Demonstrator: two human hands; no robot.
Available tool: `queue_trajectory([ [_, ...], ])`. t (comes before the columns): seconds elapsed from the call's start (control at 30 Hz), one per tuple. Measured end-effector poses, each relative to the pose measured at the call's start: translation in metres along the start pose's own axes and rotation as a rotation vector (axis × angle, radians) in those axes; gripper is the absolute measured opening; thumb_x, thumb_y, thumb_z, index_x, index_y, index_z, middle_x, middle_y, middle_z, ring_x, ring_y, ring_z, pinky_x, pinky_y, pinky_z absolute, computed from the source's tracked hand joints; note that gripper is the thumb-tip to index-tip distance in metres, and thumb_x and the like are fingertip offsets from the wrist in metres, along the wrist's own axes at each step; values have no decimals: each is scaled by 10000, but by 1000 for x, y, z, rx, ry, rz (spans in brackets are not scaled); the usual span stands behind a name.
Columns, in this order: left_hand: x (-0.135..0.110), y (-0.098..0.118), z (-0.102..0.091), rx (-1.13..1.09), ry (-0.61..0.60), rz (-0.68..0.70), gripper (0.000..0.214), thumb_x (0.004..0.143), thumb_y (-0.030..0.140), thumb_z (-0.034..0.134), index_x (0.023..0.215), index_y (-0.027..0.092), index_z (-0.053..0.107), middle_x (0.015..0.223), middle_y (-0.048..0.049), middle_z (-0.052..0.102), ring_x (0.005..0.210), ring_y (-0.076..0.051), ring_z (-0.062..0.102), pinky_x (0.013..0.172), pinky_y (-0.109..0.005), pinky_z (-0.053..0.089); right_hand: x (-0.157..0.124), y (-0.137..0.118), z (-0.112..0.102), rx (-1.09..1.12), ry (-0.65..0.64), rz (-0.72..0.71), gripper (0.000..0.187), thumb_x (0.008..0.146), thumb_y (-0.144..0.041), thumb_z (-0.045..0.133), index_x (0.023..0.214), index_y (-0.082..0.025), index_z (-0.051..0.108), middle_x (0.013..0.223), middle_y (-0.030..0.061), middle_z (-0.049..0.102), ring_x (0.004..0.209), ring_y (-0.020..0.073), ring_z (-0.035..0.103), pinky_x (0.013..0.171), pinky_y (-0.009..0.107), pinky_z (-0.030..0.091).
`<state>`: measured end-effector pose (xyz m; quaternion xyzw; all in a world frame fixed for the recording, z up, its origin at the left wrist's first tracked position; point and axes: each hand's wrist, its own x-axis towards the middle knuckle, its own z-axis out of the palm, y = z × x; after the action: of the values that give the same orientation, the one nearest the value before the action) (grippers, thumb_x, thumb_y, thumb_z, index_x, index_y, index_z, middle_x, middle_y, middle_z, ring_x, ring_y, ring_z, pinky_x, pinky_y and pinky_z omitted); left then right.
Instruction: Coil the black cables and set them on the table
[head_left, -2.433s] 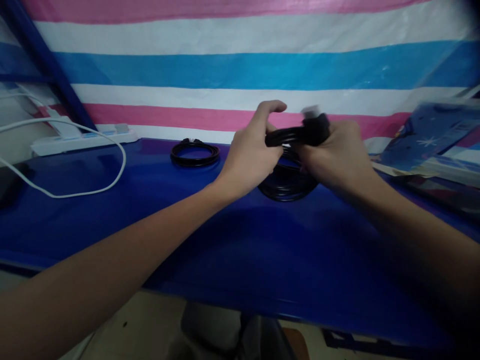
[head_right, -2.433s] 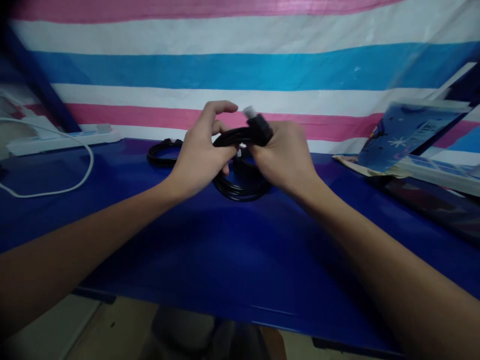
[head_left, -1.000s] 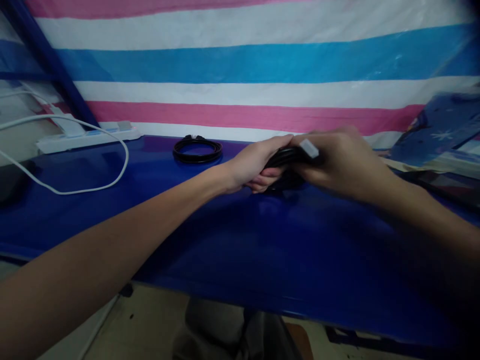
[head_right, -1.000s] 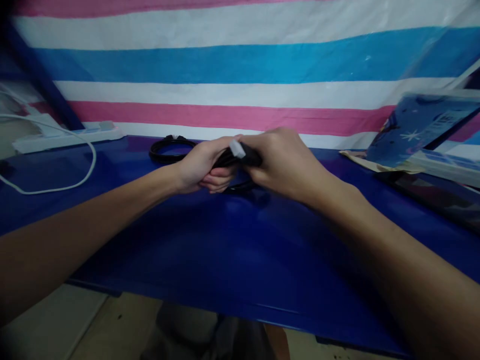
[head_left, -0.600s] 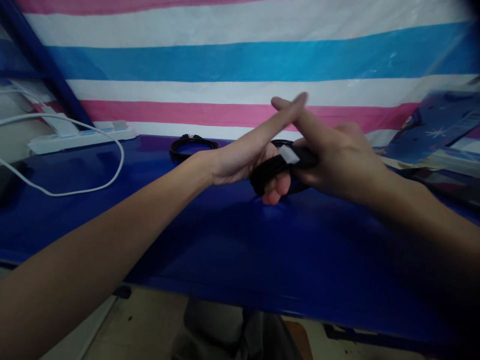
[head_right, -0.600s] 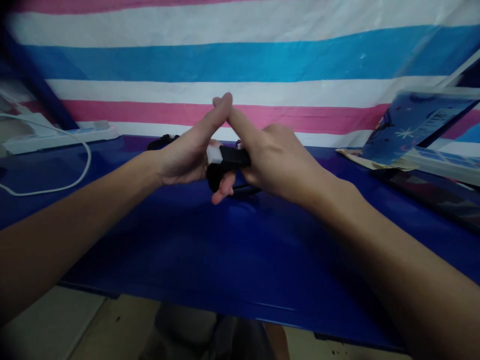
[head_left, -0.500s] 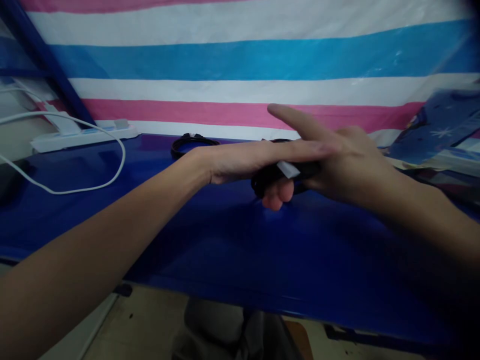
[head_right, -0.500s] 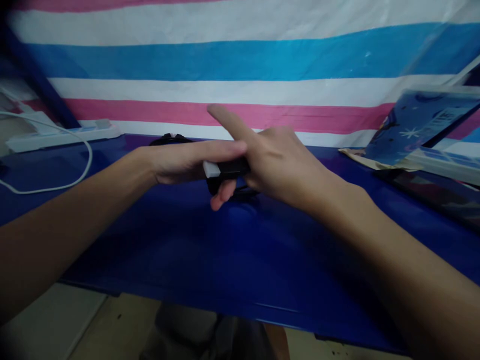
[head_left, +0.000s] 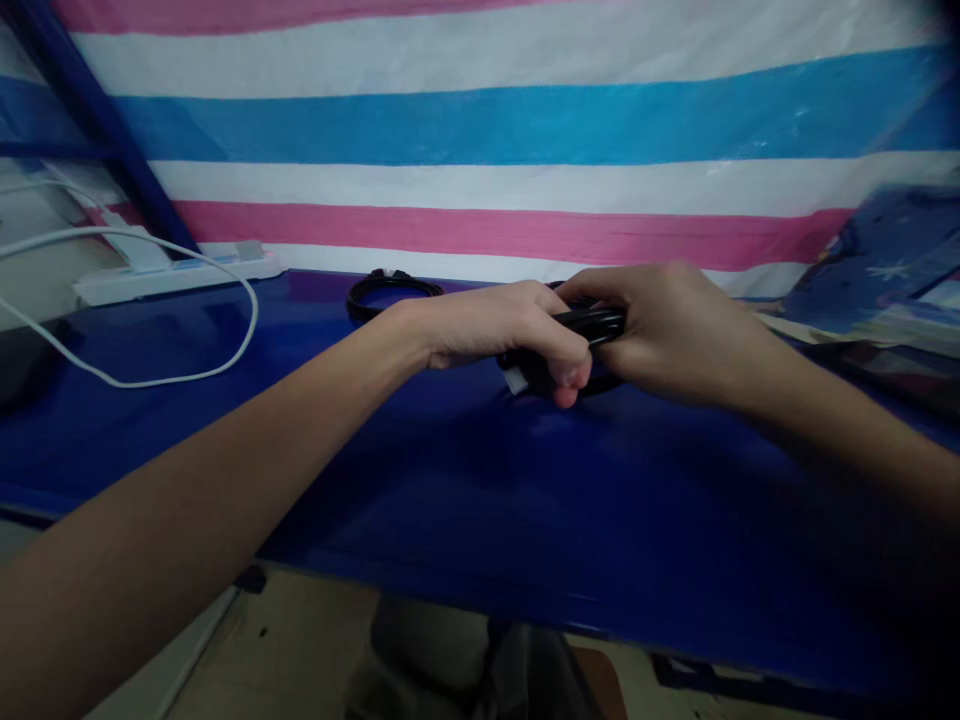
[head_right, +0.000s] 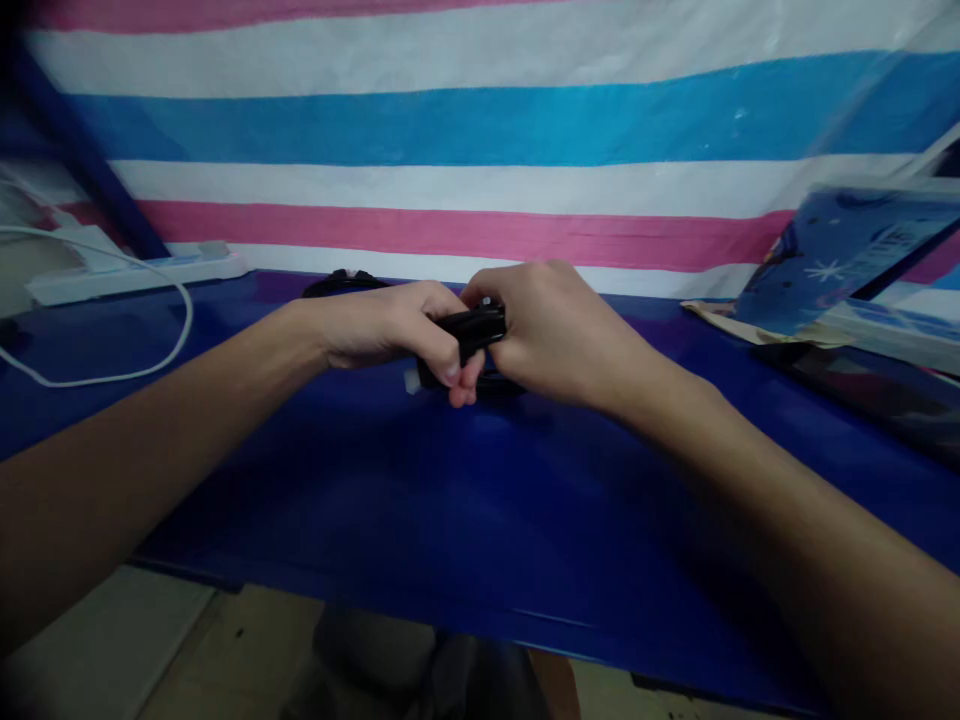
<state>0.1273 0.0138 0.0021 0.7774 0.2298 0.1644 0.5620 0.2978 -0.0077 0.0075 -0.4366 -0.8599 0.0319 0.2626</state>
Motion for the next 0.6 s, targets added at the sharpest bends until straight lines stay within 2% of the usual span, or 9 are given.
queue_trajectory([
  [0.07, 0, 4, 5, 90, 112, -38, 66, 646, 158, 658, 595, 125, 632, 566, -29, 614, 537, -92, 555, 497, -203, 394, 1, -3, 2, -107, 42, 45, 179, 578, -147, 656, 752, -150, 697, 748, 74, 697, 654, 225, 610, 513, 271, 344],
  [0.13, 2, 6, 10, 104, 183, -25, 129, 642, 141, 664, 543, 127, 583, 497, -5, 551, 465, -65, 484, 447, -200, 325, 2, -2, 1, -70, 6, 98, 164, 577, -184, 685, 737, -150, 691, 715, 72, 685, 620, 211, 589, 488, 270, 330],
  [0.23, 5, 5, 17, -51, 166, 60, 213, 683, 151, 613, 494, 143, 515, 411, 31, 450, 413, -46, 409, 497, -212, 379, 3, 1, -9, 109, -100, 99, 139, 623, -219, 673, 747, -158, 685, 702, 41, 675, 556, 148, 536, 457, 254, 339],
  [0.33, 7, 5, 23, -259, 129, 119, 253, 730, 182, 565, 494, 156, 478, 361, 66, 354, 372, -27, 316, 574, -232, 446, 1, 2, -20, 145, -132, 137, 97, 683, -232, 653, 748, -165, 677, 603, 18, 617, 458, 91, 421, 412, 245, 288],
  [0.4, 8, 4, 26, -367, 137, 147, 243, 744, 171, 543, 511, 154, 477, 354, 79, 312, 357, -15, 258, 517, -206, 405, 0, 1, -22, 109, -113, 194, 73, 714, -224, 642, 744, -163, 671, 531, 10, 558, 434, 78, 368, 417, 246, 273],
  [0.47, 10, 1, 28, -414, 172, 183, 214, 732, 140, 531, 523, 148, 488, 353, 80, 298, 346, -13, 243, 441, -184, 321, 0, 1, -20, 86, -46, 217, 62, 703, -202, 644, 736, -155, 667, 511, 7, 535, 445, 81, 374, 432, 246, 276],
  [0.53, 12, -4, 27, -409, 219, 205, 212, 704, 132, 552, 508, 145, 473, 355, 78, 305, 338, -9, 252, 407, -180, 260, 2, 1, -14, 57, 28, 216, 66, 666, -184, 651, 715, -142, 667, 536, 12, 557, 474, 93, 411, 439, 246, 274],
  [0.6, 14, -10, 23, -371, 238, 196, 214, 673, 144, 582, 497, 146, 460, 358, 74, 330, 332, -9, 273, 395, -185, 232, 3, 2, -9, 41, 38, 195, 55, 644, -161, 644, 685, -128, 660, 595, 24, 601, 518, 107, 451, 457, 248, 289],
])
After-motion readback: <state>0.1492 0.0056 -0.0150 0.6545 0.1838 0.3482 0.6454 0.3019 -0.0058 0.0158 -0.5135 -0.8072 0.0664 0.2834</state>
